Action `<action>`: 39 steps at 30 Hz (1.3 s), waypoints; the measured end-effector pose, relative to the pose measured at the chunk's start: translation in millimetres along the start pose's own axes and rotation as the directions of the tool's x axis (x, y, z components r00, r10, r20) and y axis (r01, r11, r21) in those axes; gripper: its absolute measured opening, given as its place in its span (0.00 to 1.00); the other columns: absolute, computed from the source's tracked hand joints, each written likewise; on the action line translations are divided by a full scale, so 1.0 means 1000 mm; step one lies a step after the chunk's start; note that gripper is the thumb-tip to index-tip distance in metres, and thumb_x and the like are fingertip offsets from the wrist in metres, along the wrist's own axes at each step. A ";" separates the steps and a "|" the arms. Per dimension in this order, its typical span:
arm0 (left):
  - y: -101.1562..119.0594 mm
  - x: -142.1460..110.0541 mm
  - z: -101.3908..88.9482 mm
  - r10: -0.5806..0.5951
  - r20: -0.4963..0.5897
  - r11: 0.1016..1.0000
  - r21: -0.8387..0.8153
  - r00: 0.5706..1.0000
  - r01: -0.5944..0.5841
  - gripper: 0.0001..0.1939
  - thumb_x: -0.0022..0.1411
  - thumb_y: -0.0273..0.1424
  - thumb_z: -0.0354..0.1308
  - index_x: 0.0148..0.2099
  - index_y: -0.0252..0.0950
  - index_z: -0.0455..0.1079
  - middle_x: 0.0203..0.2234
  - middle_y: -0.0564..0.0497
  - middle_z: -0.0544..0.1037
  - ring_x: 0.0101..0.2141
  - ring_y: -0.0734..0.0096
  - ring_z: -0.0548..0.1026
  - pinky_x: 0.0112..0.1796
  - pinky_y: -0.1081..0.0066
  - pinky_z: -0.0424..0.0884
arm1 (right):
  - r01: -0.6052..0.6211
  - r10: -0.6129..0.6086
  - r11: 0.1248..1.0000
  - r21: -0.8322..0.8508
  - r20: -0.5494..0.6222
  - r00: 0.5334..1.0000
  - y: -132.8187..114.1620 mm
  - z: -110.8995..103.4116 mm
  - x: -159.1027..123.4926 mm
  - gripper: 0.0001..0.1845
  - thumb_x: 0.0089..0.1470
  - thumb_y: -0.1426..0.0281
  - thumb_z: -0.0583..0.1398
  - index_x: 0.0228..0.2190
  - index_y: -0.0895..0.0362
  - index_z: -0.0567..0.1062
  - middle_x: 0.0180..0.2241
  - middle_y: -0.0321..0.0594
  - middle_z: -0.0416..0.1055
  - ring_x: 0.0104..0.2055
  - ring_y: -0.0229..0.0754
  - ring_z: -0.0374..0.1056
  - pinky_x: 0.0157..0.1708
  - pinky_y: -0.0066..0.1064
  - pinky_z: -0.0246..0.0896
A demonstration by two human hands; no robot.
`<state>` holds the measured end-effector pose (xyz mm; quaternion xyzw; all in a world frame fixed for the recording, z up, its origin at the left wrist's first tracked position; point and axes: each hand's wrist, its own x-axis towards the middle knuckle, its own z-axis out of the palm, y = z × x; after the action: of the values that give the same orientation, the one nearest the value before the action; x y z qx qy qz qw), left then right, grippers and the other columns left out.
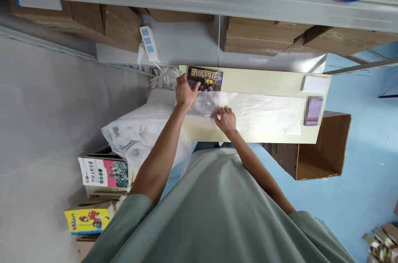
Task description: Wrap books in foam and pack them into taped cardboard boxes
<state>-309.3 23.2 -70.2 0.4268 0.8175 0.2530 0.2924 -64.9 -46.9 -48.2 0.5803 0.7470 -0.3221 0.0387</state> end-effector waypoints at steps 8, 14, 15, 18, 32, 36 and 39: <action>0.000 0.039 -0.001 -0.311 0.180 0.925 -0.168 0.933 0.341 0.19 0.44 0.35 0.81 0.35 0.37 0.77 0.32 0.44 0.84 0.43 0.45 0.85 0.48 0.55 0.80 | 0.084 -0.084 0.996 0.029 -0.006 0.996 0.014 -0.001 -0.002 0.16 0.78 0.57 0.57 0.45 0.53 0.78 0.51 0.52 0.77 0.57 0.57 0.67 0.55 0.44 0.67; 0.025 0.032 -0.037 -0.075 -0.030 0.947 -0.314 0.997 0.062 0.16 0.54 0.33 0.77 0.40 0.38 0.76 0.36 0.50 0.84 0.38 0.62 0.83 0.44 0.66 0.79 | 0.094 -0.096 0.993 0.067 0.038 0.995 0.018 0.001 0.008 0.18 0.75 0.52 0.63 0.44 0.55 0.78 0.49 0.50 0.78 0.57 0.55 0.68 0.58 0.42 0.66; 0.035 0.026 -0.045 -0.018 -0.083 0.954 -0.301 0.996 -0.007 0.16 0.55 0.34 0.77 0.42 0.38 0.75 0.37 0.50 0.84 0.39 0.62 0.83 0.46 0.66 0.80 | 0.096 -0.098 0.992 0.080 0.034 0.995 0.019 0.001 0.009 0.19 0.74 0.51 0.63 0.43 0.55 0.78 0.49 0.50 0.78 0.58 0.55 0.69 0.58 0.42 0.66; 0.078 0.000 -0.074 0.158 -0.203 0.963 -0.187 0.966 -0.196 0.16 0.60 0.36 0.76 0.44 0.38 0.75 0.40 0.50 0.82 0.42 0.62 0.82 0.51 0.64 0.80 | 0.086 -0.086 0.986 0.144 -0.003 0.996 0.020 0.005 0.013 0.20 0.73 0.49 0.65 0.43 0.54 0.78 0.48 0.48 0.79 0.58 0.55 0.70 0.58 0.42 0.68; 0.221 -0.156 -0.009 0.206 0.000 0.886 -0.424 0.979 -0.187 0.26 0.57 0.50 0.78 0.45 0.40 0.74 0.42 0.52 0.82 0.48 0.57 0.84 0.50 0.62 0.82 | 0.178 -0.113 0.600 0.780 -0.138 0.984 0.181 -0.140 -0.044 0.57 0.60 0.33 0.66 0.78 0.48 0.60 0.71 0.53 0.71 0.72 0.60 0.70 0.65 0.54 0.74; 0.228 -0.190 0.071 0.081 0.197 0.761 -0.646 0.977 0.067 0.27 0.53 0.51 0.80 0.43 0.39 0.77 0.43 0.48 0.85 0.45 0.57 0.85 0.50 0.59 0.82 | 0.029 -0.046 0.453 0.891 -0.009 0.999 0.246 -0.173 -0.100 0.37 0.58 0.37 0.71 0.55 0.51 0.83 0.50 0.45 0.86 0.53 0.55 0.82 0.59 0.47 0.79; 0.222 -0.208 0.123 -0.046 0.299 0.713 -0.658 0.953 0.241 0.28 0.49 0.51 0.81 0.42 0.38 0.78 0.41 0.45 0.86 0.43 0.57 0.85 0.49 0.59 0.82 | -0.042 0.022 0.393 0.919 0.036 0.999 0.278 -0.169 -0.123 0.34 0.57 0.39 0.72 0.49 0.53 0.86 0.48 0.44 0.87 0.51 0.54 0.83 0.57 0.45 0.80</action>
<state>-5.4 -19.6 44.9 0.2518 0.6504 0.4556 0.5532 276.4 -28.3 16.4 0.5168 0.4347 -0.6846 -0.2744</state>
